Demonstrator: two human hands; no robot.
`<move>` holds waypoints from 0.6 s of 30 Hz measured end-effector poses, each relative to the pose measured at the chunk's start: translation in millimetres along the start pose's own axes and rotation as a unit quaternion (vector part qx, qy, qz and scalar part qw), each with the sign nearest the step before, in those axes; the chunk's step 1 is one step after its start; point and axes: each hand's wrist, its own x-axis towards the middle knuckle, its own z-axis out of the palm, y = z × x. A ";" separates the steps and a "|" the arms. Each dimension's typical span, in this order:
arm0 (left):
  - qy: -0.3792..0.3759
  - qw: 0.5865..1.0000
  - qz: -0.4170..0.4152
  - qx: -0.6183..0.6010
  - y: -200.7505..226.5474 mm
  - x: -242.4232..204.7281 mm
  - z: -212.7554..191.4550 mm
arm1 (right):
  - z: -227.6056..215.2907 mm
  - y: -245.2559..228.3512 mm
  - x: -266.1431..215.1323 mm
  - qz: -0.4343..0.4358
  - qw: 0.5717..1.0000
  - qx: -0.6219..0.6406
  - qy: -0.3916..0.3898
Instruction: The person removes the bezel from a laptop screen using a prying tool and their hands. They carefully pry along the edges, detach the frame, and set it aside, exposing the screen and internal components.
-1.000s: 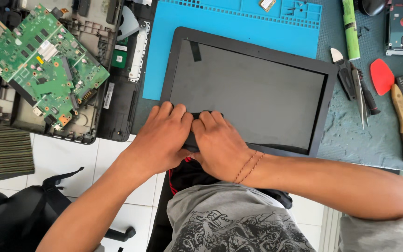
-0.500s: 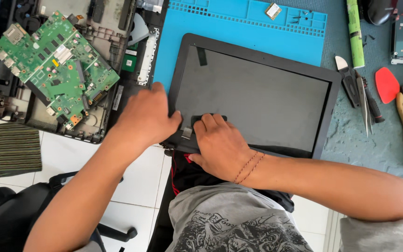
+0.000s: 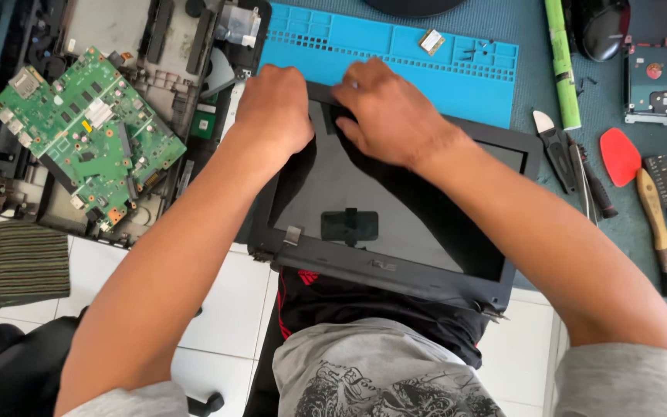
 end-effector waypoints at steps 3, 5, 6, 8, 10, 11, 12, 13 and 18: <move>0.059 0.995 0.046 0.069 -0.1 19.4 15.0 | 4.0 18.6 30.9 0.033 0.985 -0.044 -0.162; 0.060 0.995 0.047 0.070 -1.1 18.0 18.2 | 1.5 19.9 45.5 0.037 0.979 -0.064 -0.189; 0.062 0.995 0.050 0.068 -1.6 17.4 20.2 | 0.4 20.7 52.6 0.041 0.971 -0.085 -0.218; 0.059 0.995 0.055 0.067 -5.7 15.7 20.5 | -0.1 18.9 60.0 0.048 0.968 -0.076 -0.233; 0.057 0.994 0.062 0.064 -9.8 17.1 22.2 | 5.9 22.8 64.5 0.056 0.965 -0.069 -0.248; 0.075 0.994 0.064 0.042 -12.6 17.3 25.9 | 13.7 26.0 64.1 0.024 0.971 -0.084 -0.224; 0.092 0.993 0.065 0.020 -15.5 17.2 29.6 | 21.6 28.9 63.5 -0.008 0.975 -0.099 -0.200; 0.092 0.994 0.063 0.020 -15.6 15.7 28.1 | 20.6 25.3 66.1 -0.010 0.975 -0.097 -0.200; 0.093 0.994 0.054 -0.030 -17.3 12.4 26.7 | 25.8 15.1 68.6 0.000 0.971 -0.103 -0.215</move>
